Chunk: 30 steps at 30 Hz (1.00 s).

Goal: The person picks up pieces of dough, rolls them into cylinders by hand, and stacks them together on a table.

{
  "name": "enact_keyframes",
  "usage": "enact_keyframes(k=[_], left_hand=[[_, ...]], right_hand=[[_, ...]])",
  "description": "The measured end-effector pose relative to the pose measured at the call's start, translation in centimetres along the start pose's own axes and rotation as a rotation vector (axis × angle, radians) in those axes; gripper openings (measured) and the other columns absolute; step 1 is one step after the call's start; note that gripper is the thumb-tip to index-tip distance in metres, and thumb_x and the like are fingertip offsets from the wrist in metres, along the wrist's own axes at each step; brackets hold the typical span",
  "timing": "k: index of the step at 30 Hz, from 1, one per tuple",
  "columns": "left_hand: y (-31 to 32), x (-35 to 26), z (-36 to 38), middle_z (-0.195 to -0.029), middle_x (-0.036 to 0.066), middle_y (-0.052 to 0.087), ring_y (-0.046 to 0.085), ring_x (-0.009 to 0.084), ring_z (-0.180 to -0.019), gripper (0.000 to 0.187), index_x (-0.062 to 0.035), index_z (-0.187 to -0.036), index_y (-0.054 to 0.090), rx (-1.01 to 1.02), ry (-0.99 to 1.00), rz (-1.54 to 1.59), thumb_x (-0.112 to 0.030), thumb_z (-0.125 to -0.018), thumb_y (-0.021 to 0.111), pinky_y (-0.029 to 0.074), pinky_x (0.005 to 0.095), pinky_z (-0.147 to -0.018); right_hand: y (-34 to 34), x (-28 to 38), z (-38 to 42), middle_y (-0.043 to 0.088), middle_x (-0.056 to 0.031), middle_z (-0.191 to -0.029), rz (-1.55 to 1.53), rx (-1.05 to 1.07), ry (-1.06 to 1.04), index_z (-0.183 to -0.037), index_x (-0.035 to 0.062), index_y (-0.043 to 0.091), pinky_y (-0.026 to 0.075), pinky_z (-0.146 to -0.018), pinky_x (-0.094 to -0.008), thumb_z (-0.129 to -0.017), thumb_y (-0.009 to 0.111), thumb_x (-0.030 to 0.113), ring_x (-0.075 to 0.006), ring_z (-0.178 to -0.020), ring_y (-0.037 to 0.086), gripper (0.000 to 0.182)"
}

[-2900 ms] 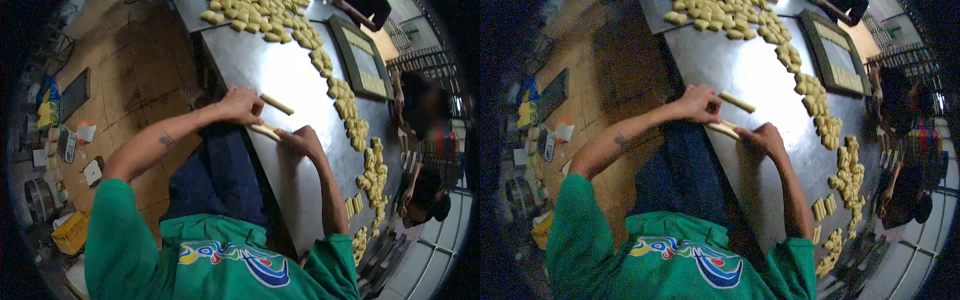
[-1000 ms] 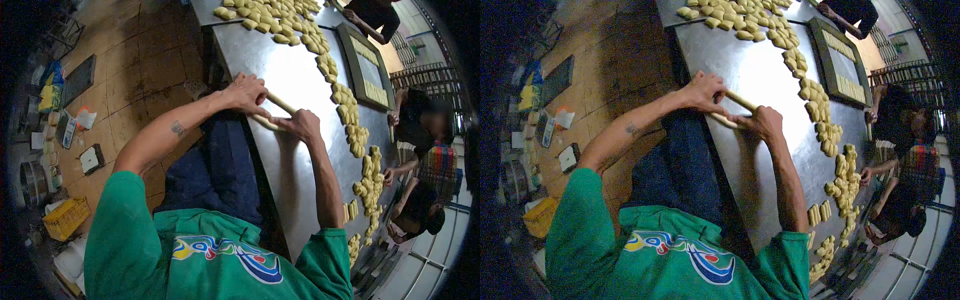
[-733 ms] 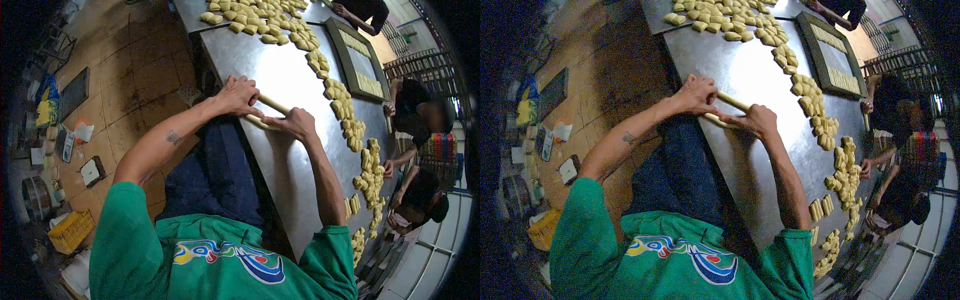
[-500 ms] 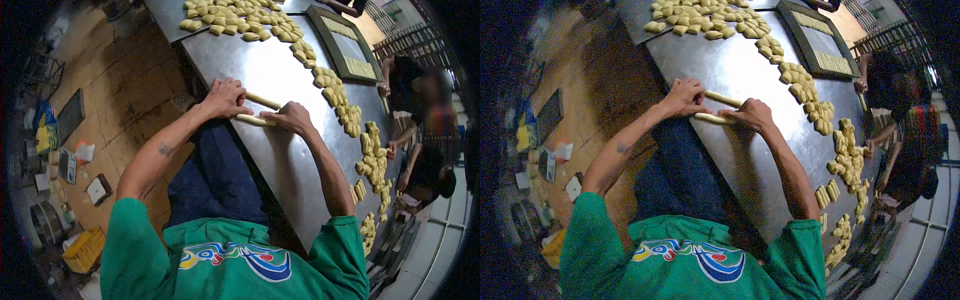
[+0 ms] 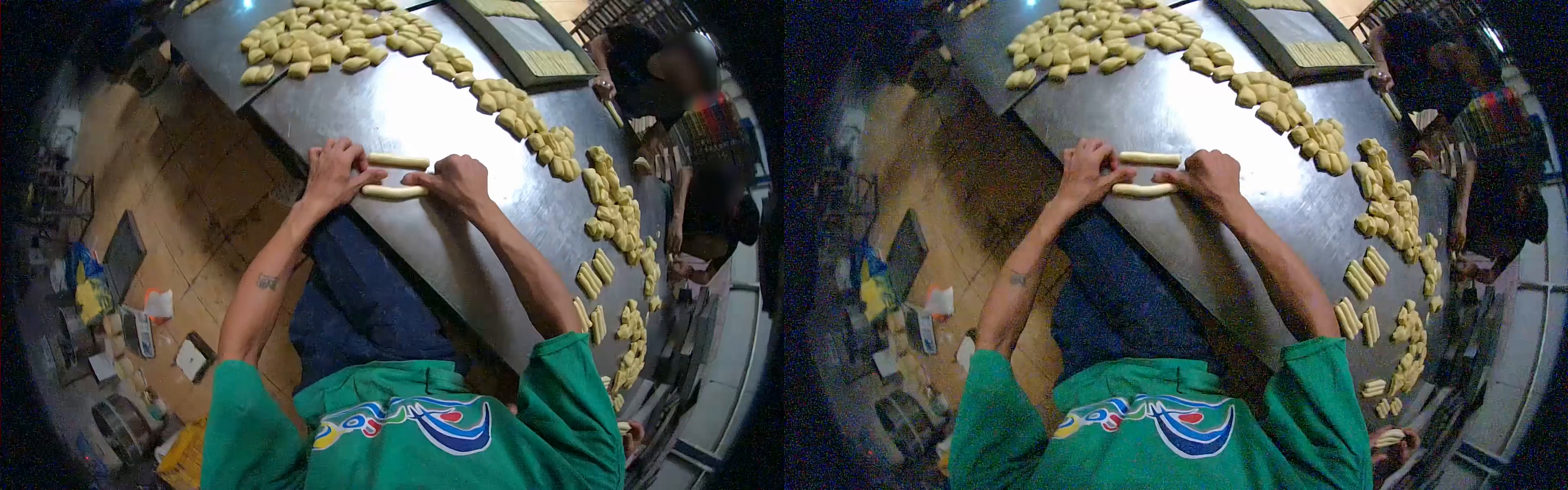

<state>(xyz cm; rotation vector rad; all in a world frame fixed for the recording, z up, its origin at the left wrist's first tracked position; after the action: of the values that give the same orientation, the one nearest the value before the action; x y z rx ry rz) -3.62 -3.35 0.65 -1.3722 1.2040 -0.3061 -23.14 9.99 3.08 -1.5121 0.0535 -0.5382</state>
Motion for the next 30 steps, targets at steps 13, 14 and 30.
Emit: enact_keyframes(k=[13,14,30], left_hand=[[-4.8,-1.1,1.1,-0.096,0.01,0.061,0.061,0.0227,-0.082,0.021,-0.0045,-0.102,0.068,0.441,0.175,0.363,-0.012,-0.083,0.072,0.05,0.0326,-0.075],[-5.1,-0.6,0.4,-0.095,0.009,0.061,0.06,0.0207,-0.082,0.02,-0.0047,-0.101,0.068,0.416,0.125,0.451,-0.011,-0.083,0.072,0.049,0.0314,-0.075],[-1.0,1.1,-4.0,-0.091,0.006,0.061,0.06,0.0173,-0.082,0.019,-0.0058,-0.105,0.07,0.186,-0.056,0.483,-0.015,-0.089,0.065,0.049,0.0303,-0.076]], right_hand=[[-0.7,-1.7,3.4,0.063,-0.0069,-0.089,-0.678,0.136,-0.281,-0.098,0.0034,0.063,0.047,-0.074,-0.0299,-0.086,0.064,0.008,-0.0146,-0.081,0.058,0.013],[-1.1,-2.1,2.8,0.062,-0.0074,-0.087,-0.773,0.151,-0.221,-0.098,0.0031,0.064,0.047,-0.073,-0.0303,-0.085,0.064,0.007,-0.0151,-0.079,0.057,0.014],[2.5,-2.3,-2.3,0.063,-0.0104,-0.09,-0.659,-0.343,-0.303,-0.099,0.0022,0.067,0.044,-0.08,-0.0356,-0.088,0.06,0.008,-0.0249,-0.09,0.055,0.014]])
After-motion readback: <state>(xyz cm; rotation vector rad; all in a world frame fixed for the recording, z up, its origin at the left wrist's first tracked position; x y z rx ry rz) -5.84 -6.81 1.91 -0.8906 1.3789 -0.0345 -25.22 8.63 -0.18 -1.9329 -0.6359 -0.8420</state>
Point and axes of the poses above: each hand's wrist, its own z-axis away from the middle knuckle, its own y-axis out of the palm, x = y × z, the point moved 2 cm from there along -z, towards the middle knuckle
